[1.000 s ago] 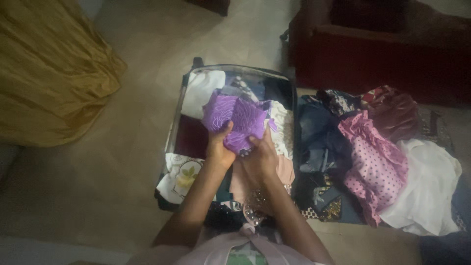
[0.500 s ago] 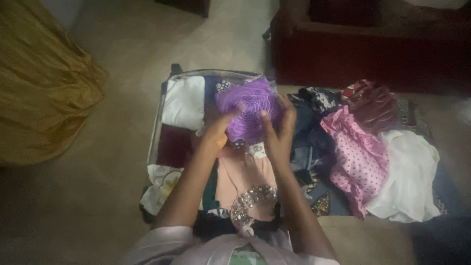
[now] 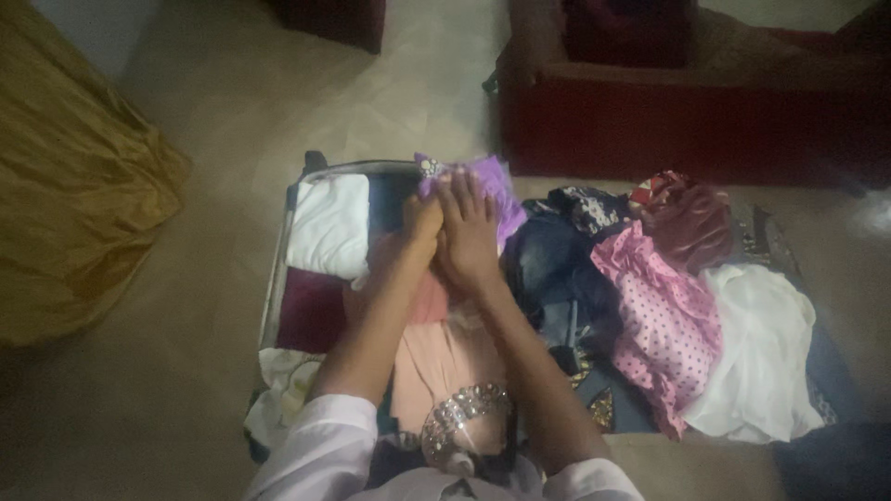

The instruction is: The person packs clothes into a suitcase by picking up items, folding or rolling them, and placing them into the suitcase. The person handles various garments including a pink top, black pants, a white t-shirt, and denim jeans.

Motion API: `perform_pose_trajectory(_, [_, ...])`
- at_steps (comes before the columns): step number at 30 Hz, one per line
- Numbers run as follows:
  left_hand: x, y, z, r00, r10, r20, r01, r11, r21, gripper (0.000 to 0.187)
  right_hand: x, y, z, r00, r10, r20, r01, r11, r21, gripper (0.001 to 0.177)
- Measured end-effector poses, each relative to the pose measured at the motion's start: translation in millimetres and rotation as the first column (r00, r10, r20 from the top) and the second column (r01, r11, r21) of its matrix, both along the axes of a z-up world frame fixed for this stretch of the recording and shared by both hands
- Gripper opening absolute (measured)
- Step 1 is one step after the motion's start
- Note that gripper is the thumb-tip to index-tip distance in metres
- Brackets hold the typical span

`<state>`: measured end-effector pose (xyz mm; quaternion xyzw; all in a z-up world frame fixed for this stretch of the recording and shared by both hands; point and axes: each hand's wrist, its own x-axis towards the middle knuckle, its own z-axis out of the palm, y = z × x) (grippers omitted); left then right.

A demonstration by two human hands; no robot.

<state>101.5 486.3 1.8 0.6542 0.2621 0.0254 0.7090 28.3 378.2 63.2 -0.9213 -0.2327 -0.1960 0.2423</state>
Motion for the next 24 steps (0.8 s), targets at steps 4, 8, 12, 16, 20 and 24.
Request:
perform_pose_trajectory(4, [36,3,-34,0.999,-0.04,0.032,0.032,0.975,0.22,0.065,9,-6,-40,0.997,-0.067,-0.039,0.068,0.997,0.032,0.061])
perform_pose_trajectory(8, [59,-5,-54,0.979,-0.029,0.204,-0.088,0.837,0.54,0.058,20,-9,-58,0.997,-0.036,-0.074,0.04,0.997,0.059,0.068])
perform_pose_trajectory(12, [52,-13,-35,0.981,-0.066,0.182,-0.089,0.681,0.727,0.052,30,-7,-72,0.991,0.002,-0.132,0.017,0.989,0.144,0.071])
perform_pose_trajectory(16, [33,-24,-11,0.998,-0.015,0.064,-0.035,0.696,0.717,0.042,39,-12,-73,0.968,0.05,-0.247,-0.022,0.993,0.116,0.081])
perform_pose_trajectory(20, [51,-23,-51,0.955,-0.11,0.274,-0.196,0.46,0.866,0.025,41,-7,-77,0.915,-0.053,-0.4,0.134,0.975,0.177,0.082])
perform_pose_trajectory(24, [70,-11,-77,0.954,-0.228,0.194,-0.133,0.258,0.957,0.023,50,-13,-101,0.88,-0.056,-0.471,0.185,0.955,0.232,0.081])
